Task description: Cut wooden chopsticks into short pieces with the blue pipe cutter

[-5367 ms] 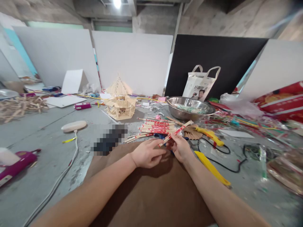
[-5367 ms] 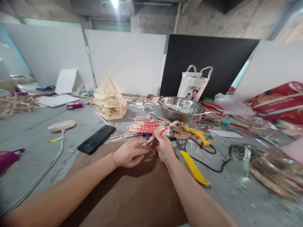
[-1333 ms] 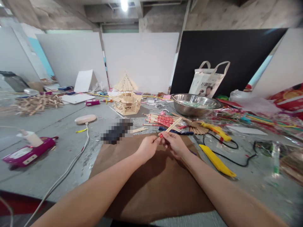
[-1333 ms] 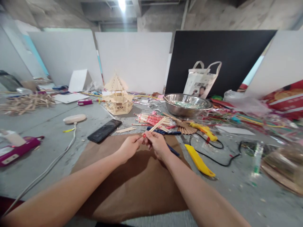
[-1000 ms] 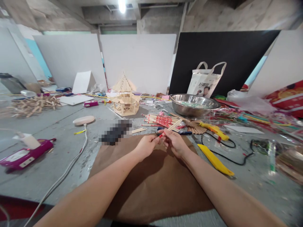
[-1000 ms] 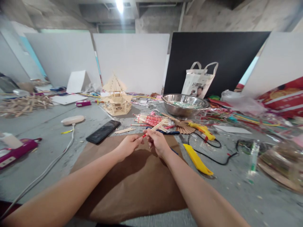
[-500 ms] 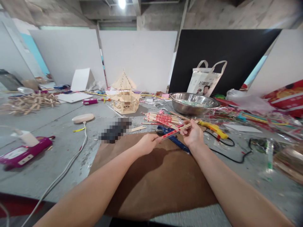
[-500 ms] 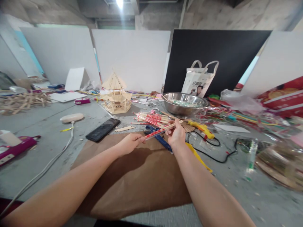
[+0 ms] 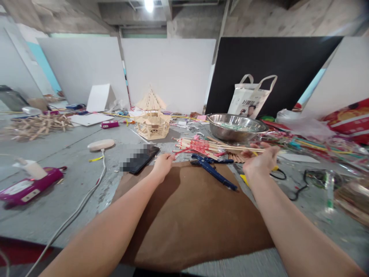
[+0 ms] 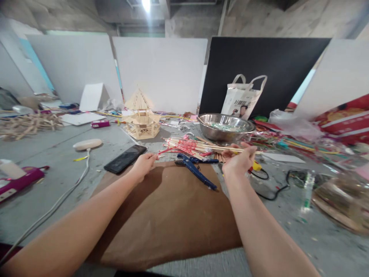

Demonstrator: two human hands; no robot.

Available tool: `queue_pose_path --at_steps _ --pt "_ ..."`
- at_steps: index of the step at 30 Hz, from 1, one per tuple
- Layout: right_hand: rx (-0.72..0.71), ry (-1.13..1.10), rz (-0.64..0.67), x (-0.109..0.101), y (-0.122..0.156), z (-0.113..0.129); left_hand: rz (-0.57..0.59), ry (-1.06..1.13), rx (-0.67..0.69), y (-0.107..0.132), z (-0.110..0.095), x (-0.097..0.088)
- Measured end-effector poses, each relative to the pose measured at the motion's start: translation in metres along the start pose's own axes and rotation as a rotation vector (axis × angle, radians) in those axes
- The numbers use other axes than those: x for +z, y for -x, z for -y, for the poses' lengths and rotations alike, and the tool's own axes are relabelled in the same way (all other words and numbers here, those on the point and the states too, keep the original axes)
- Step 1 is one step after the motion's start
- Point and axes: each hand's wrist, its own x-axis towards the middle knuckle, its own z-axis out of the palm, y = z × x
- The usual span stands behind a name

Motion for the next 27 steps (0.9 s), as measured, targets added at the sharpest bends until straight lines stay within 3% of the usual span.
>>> queue_pose_path --at_steps 3,6,8,10,12,14,17,20,23,25,27 --pt "-0.305 0.094 -0.001 0.004 0.008 0.003 -0.026 0.159 -0.056 0.0 0.0 0.001" --pt "-0.743 0.562 0.3 0.008 0.03 -0.009 0.071 0.235 -0.04 0.006 -0.004 0.006" --pt "-0.96 0.812 0.638 0.012 0.048 -0.021 0.178 0.216 0.012 0.011 -0.006 0.011" --pt "-1.065 0.951 0.992 0.015 0.064 -0.033 0.28 0.151 0.098 0.017 -0.009 0.016" --pt "-1.136 1.026 1.137 0.019 0.075 -0.04 0.365 0.103 0.202 0.024 -0.013 0.02" --pt "-1.172 1.066 1.192 0.021 0.077 -0.043 0.419 0.068 0.272 0.029 -0.016 0.021" --pt "-1.191 1.125 1.119 0.019 0.068 -0.041 0.41 -0.02 0.32 0.032 -0.019 0.018" --pt "-1.178 1.262 0.879 0.011 0.048 -0.035 0.22 -0.244 0.321 0.026 -0.016 0.011" --pt "-1.072 1.485 0.642 0.0 0.027 -0.032 0.042 -0.524 0.269 0.014 -0.009 0.002" --pt "-0.987 1.611 0.465 -0.006 0.017 -0.033 -0.02 -0.666 0.272 0.008 -0.004 -0.002" --pt "-0.941 1.667 0.375 -0.01 0.012 -0.036 -0.06 -0.788 0.267 0.004 0.001 -0.006"
